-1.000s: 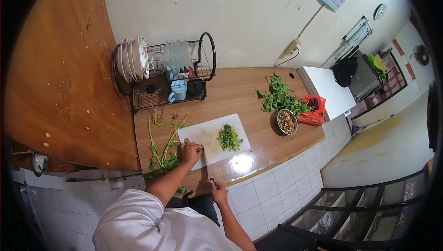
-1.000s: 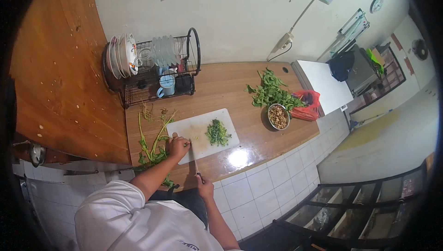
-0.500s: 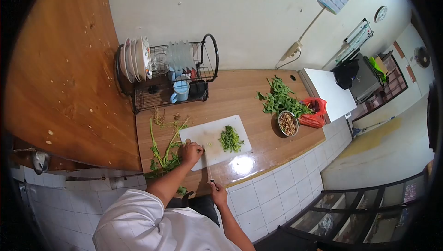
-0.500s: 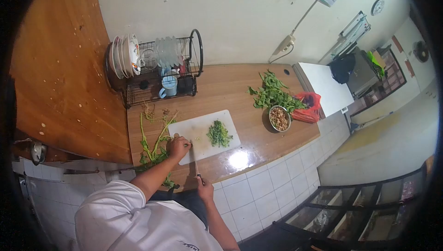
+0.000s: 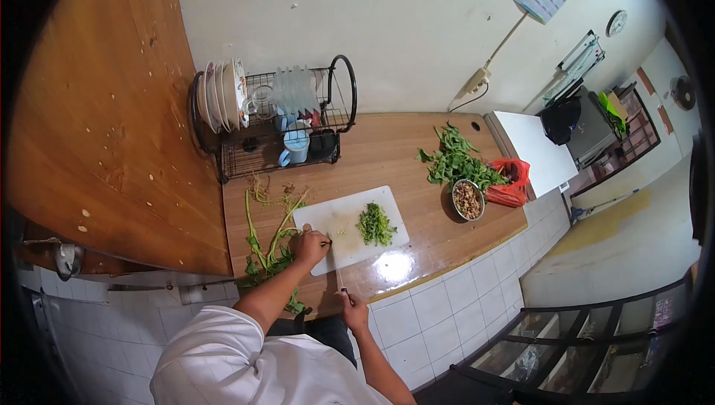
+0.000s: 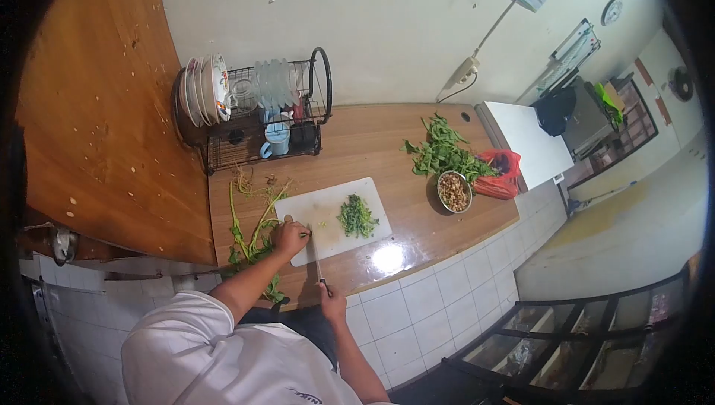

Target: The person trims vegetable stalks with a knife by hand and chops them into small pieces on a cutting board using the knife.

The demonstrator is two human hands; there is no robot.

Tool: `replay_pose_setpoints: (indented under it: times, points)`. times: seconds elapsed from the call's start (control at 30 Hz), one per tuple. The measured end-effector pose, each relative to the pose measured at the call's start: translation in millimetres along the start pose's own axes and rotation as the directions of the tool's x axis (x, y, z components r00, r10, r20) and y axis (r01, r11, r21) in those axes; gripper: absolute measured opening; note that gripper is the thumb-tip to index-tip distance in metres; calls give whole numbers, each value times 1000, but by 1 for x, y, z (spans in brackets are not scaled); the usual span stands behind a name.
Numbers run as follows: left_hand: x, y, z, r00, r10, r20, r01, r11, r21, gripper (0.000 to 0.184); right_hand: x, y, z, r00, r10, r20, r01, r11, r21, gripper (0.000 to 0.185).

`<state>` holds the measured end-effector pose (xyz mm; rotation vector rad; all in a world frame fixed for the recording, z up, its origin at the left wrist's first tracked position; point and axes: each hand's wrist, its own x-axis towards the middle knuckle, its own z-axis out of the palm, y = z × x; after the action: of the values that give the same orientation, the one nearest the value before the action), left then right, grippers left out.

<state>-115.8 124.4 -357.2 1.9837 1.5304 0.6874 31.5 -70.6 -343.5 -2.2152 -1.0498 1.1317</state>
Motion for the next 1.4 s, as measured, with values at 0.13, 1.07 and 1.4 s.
replay_pose_setpoints:
  times: [0.13,1.07,1.4]
  points:
    - [1,-13,19,995,66,-73,-67,998,-2,9,-18,-1,-1,995,-44,-90,45,999,10,48]
    - [-4,-19,11,998,47,-52,-45,998,36,5,-11,1,8,997,-56,-45,57,998,37,48]
    - [-5,-15,12,990,82,-110,-78,996,45,8,11,1,12,991,-101,-87,106,993,50,49]
